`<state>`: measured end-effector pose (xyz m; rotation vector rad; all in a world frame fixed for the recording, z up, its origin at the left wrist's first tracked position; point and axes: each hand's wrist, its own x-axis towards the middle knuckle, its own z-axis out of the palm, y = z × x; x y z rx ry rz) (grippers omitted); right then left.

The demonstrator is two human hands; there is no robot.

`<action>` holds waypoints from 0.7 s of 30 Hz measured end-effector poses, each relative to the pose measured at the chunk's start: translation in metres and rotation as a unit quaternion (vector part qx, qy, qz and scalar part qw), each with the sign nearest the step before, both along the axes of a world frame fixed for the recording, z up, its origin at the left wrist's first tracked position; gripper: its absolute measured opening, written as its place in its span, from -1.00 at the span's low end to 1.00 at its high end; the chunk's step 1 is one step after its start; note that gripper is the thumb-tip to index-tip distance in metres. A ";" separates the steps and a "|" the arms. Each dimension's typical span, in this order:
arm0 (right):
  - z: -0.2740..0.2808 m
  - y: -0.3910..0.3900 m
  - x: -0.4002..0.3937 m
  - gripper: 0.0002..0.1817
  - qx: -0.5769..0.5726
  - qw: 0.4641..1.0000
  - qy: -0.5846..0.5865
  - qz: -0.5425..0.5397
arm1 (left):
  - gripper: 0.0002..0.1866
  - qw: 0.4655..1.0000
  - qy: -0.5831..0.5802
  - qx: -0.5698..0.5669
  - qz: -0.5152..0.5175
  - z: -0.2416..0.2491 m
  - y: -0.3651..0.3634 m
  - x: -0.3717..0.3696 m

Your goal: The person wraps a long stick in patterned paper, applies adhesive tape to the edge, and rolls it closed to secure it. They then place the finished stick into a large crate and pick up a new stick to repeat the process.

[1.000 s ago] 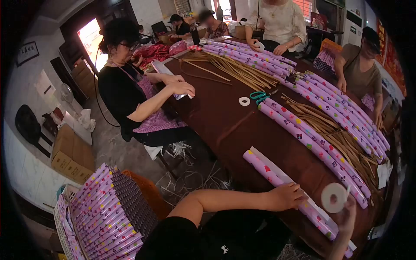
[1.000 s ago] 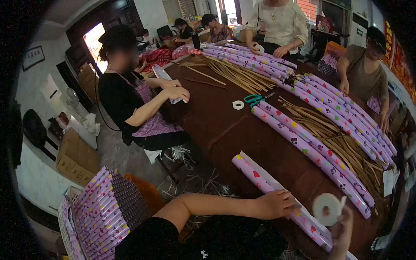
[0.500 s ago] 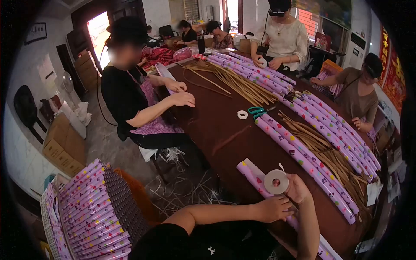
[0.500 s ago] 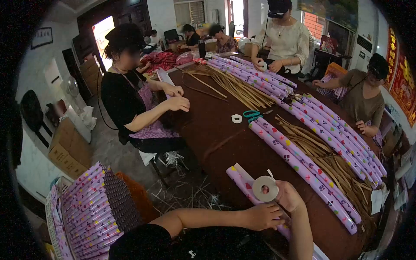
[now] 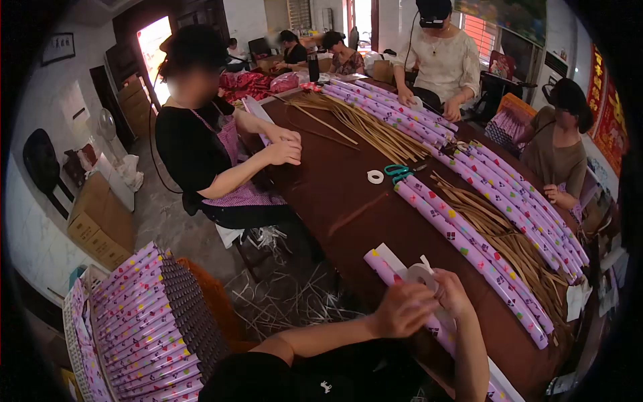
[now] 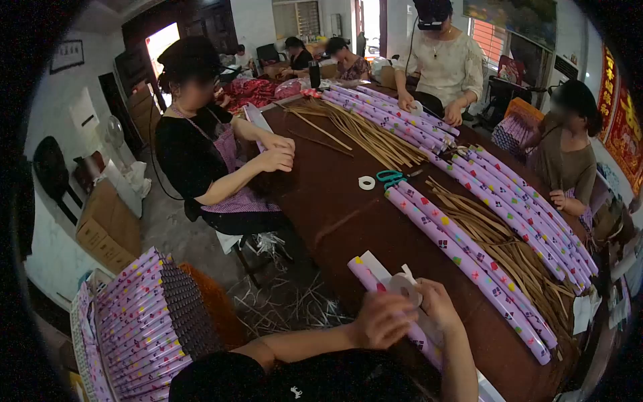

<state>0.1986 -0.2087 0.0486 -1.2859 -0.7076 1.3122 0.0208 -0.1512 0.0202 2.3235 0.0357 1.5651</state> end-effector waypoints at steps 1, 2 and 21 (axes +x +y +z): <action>0.011 -0.002 -0.008 -0.78 0.005 0.997 -0.064 0.043 | -0.66 0.995 -0.007 -0.059 0.080 0.014 0.009 -0.004; 0.025 -0.001 -0.018 -0.84 0.007 0.989 -0.124 0.082 | -0.66 0.980 -0.009 -0.119 0.156 0.027 0.019 -0.005; -0.003 0.006 -0.026 -0.59 0.084 0.908 -0.408 0.034 | -0.90 0.966 0.094 -0.200 0.133 0.001 0.080 -0.033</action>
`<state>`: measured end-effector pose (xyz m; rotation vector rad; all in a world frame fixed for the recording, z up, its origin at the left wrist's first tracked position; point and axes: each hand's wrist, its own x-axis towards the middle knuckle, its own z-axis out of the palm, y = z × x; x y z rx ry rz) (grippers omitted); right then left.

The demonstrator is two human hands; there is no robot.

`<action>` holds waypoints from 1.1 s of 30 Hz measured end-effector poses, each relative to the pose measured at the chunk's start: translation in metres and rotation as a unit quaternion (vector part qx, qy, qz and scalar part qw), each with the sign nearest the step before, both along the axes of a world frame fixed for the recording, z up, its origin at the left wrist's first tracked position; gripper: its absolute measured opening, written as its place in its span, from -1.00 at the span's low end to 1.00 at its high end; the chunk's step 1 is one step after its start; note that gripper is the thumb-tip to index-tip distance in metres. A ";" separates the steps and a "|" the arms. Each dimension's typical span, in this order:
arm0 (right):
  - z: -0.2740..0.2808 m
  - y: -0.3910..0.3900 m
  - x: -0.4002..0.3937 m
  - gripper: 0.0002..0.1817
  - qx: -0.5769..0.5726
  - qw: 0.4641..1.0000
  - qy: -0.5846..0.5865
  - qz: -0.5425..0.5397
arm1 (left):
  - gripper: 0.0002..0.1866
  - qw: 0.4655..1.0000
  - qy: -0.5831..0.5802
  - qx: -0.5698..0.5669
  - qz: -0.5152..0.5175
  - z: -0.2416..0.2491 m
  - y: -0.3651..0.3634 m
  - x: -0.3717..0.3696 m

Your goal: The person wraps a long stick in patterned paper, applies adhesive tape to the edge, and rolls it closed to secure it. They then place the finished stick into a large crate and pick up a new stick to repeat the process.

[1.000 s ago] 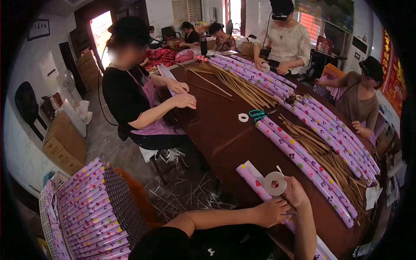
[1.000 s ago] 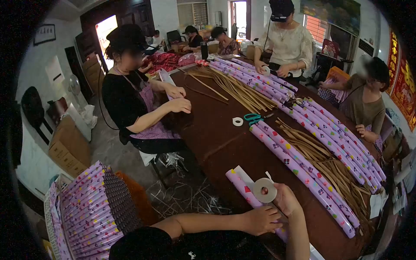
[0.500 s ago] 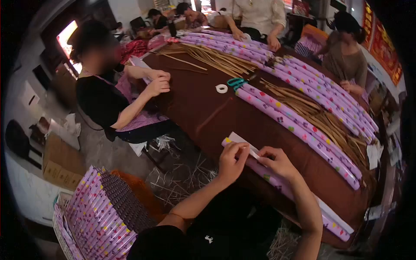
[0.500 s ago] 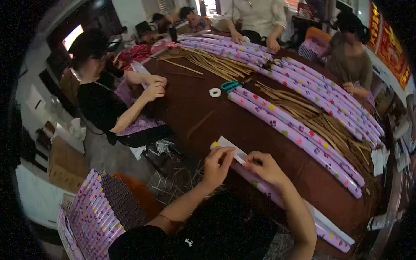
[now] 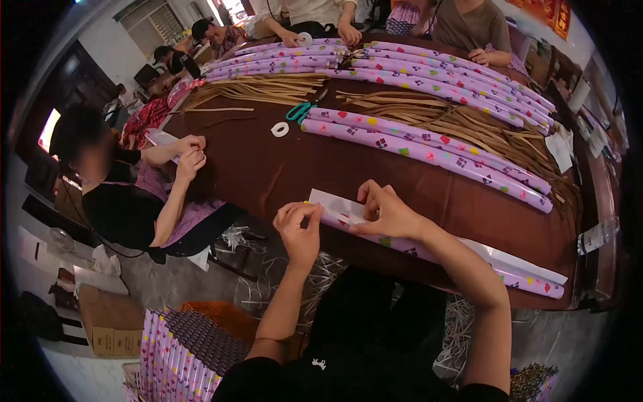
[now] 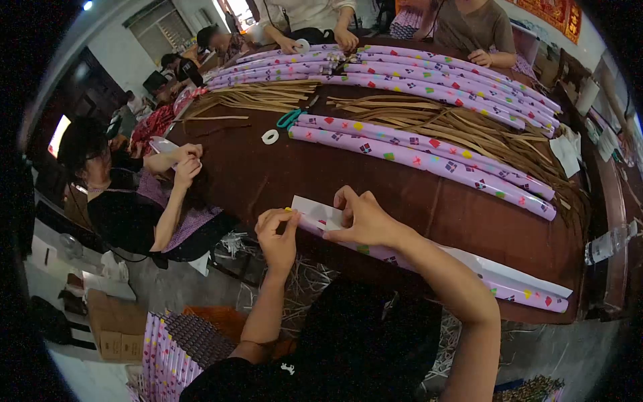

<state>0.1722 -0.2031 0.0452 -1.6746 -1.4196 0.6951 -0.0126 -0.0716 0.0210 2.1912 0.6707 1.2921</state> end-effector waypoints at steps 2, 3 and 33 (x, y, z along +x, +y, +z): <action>0.002 -0.001 0.002 -0.51 -0.017 1.000 0.006 0.007 | -0.89 1.000 0.012 0.001 0.015 -0.006 0.013 -0.001; 0.010 -0.005 0.002 -0.48 -0.028 0.999 0.003 0.021 | -0.89 1.000 0.015 0.003 0.015 -0.007 0.016 -0.001; 0.002 -0.008 0.012 -0.81 0.124 0.990 -0.055 0.044 | -0.94 0.982 0.016 -0.176 -0.068 -0.019 0.046 0.006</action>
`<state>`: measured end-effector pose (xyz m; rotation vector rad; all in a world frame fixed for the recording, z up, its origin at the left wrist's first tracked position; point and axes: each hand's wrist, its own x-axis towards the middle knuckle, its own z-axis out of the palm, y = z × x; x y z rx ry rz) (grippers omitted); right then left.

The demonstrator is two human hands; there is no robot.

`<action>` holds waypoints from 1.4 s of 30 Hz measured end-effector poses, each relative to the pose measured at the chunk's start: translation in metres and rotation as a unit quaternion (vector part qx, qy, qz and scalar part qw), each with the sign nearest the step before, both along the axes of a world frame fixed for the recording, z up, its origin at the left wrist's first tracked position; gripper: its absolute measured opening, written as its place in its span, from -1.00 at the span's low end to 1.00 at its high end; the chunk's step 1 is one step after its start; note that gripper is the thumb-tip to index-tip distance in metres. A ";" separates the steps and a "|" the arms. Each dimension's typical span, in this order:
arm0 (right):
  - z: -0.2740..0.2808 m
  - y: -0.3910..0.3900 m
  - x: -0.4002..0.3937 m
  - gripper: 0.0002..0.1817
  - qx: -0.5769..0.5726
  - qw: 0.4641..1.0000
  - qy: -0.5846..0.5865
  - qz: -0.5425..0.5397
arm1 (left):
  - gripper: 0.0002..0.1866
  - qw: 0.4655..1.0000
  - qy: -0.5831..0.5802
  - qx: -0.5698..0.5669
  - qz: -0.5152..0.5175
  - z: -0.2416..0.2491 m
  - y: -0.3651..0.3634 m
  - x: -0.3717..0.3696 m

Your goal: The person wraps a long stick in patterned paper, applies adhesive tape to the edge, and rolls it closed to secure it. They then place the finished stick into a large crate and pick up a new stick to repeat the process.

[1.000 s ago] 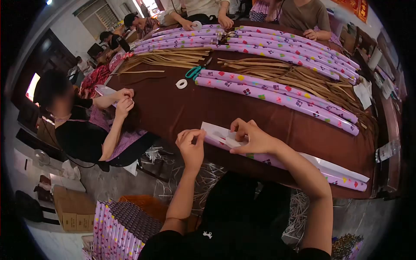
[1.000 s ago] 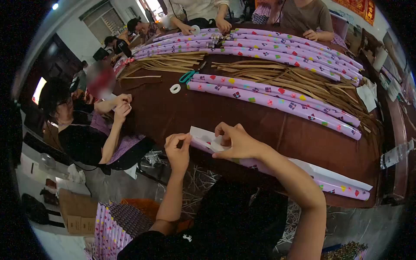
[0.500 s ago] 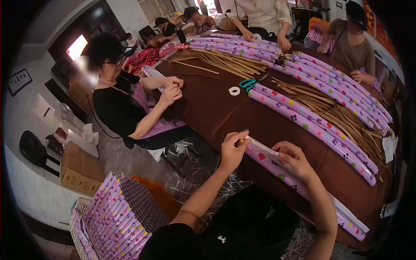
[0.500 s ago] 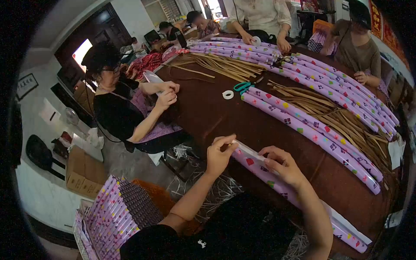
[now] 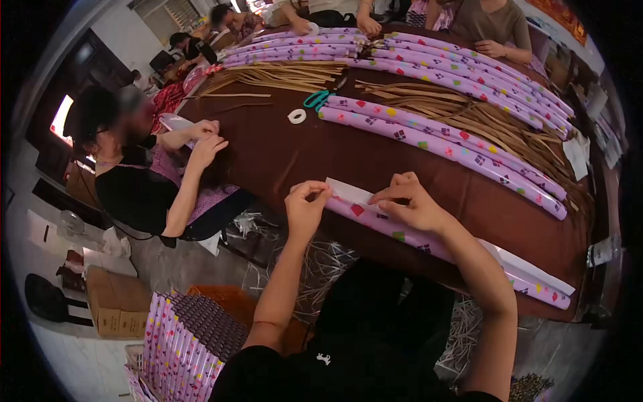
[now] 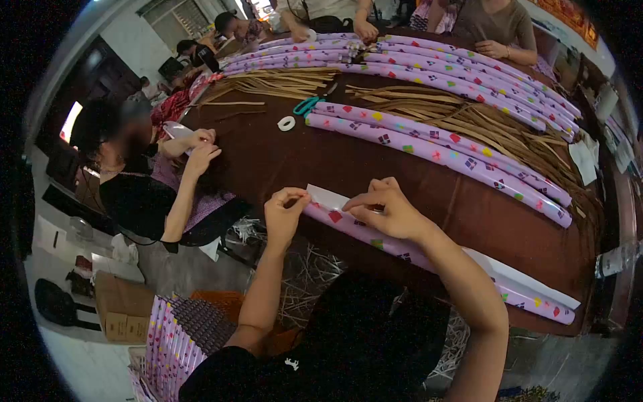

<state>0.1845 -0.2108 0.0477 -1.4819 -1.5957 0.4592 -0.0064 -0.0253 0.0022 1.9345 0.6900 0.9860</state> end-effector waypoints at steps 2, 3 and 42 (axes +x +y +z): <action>-0.001 0.000 0.000 -0.80 0.004 0.999 -0.034 -0.013 | -0.87 0.997 0.002 -0.071 0.009 -0.004 0.004 0.002; -0.001 0.001 0.000 -0.78 0.010 0.997 -0.070 -0.019 | -0.87 0.997 0.002 -0.071 0.006 -0.004 0.004 0.004; -0.009 0.005 -0.013 -0.75 0.116 0.914 -0.370 -0.121 | -0.89 0.975 0.209 0.038 0.070 0.008 0.022 0.024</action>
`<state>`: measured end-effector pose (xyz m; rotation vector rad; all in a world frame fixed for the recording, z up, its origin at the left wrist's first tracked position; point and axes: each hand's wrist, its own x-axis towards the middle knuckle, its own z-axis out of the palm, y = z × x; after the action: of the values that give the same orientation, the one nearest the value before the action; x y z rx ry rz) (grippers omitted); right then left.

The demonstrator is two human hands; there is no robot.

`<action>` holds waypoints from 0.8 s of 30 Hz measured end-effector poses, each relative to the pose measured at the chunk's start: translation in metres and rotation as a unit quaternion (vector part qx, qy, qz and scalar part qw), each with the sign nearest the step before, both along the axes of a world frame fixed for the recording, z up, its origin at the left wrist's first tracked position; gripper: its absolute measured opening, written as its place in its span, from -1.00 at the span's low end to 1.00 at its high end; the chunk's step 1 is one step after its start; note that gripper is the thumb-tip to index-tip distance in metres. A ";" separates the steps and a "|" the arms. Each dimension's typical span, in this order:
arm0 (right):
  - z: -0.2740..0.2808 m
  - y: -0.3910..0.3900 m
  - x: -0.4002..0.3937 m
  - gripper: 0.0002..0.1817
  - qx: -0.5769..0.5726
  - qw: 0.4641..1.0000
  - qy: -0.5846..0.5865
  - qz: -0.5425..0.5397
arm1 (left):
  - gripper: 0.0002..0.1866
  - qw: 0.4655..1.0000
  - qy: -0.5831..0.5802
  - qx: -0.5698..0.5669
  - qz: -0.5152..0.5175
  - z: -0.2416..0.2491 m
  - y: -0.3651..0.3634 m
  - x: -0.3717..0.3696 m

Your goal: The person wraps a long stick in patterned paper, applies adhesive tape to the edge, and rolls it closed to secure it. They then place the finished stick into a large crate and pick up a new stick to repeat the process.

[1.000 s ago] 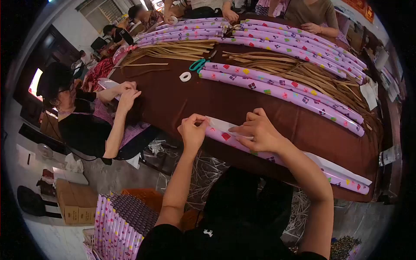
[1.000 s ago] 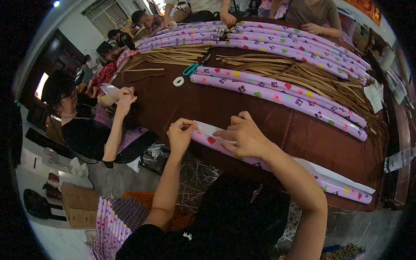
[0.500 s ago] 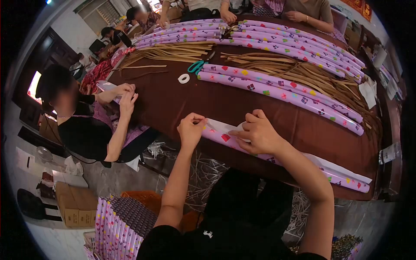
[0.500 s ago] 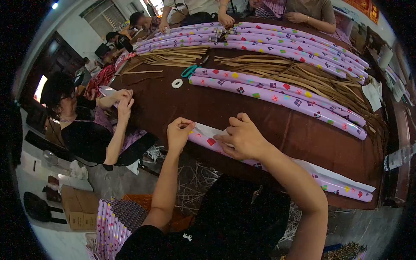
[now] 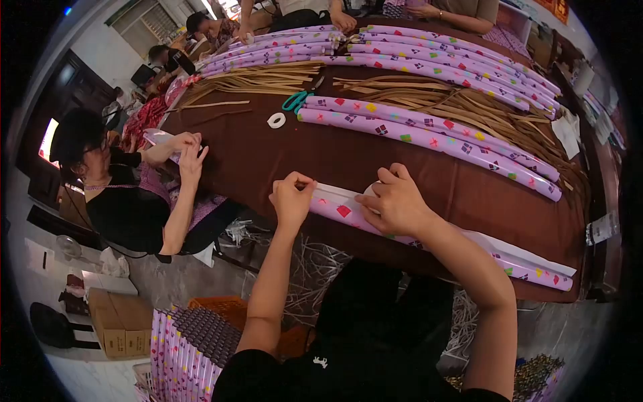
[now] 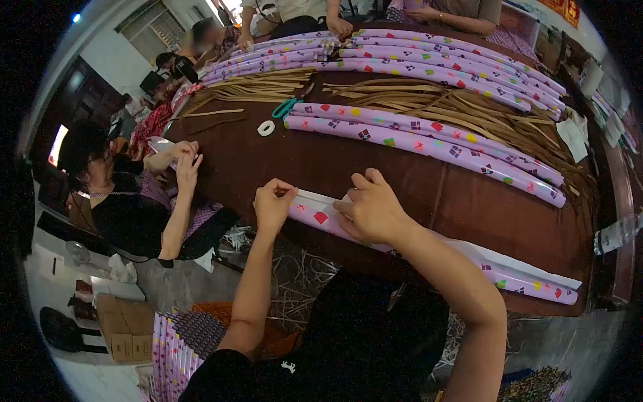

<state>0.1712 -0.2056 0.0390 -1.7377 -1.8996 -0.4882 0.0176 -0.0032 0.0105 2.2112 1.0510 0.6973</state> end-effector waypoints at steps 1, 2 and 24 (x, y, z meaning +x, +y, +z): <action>0.000 0.000 0.000 -0.75 -0.001 1.000 0.001 -0.001 | -0.89 1.000 0.009 0.007 0.000 0.002 -0.002 0.001; 0.000 0.000 0.000 -0.76 0.003 1.000 0.000 -0.003 | -0.89 1.000 0.019 0.013 0.000 0.004 -0.003 0.001; 0.003 -0.001 -0.003 -0.76 -0.064 0.997 -0.017 -0.042 | -0.90 0.986 0.115 0.121 -0.023 0.023 -0.016 0.007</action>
<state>0.1684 -0.2063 0.0417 -1.9092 -1.9249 -0.4395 0.0246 -0.0188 0.0338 2.5665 1.0701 0.5849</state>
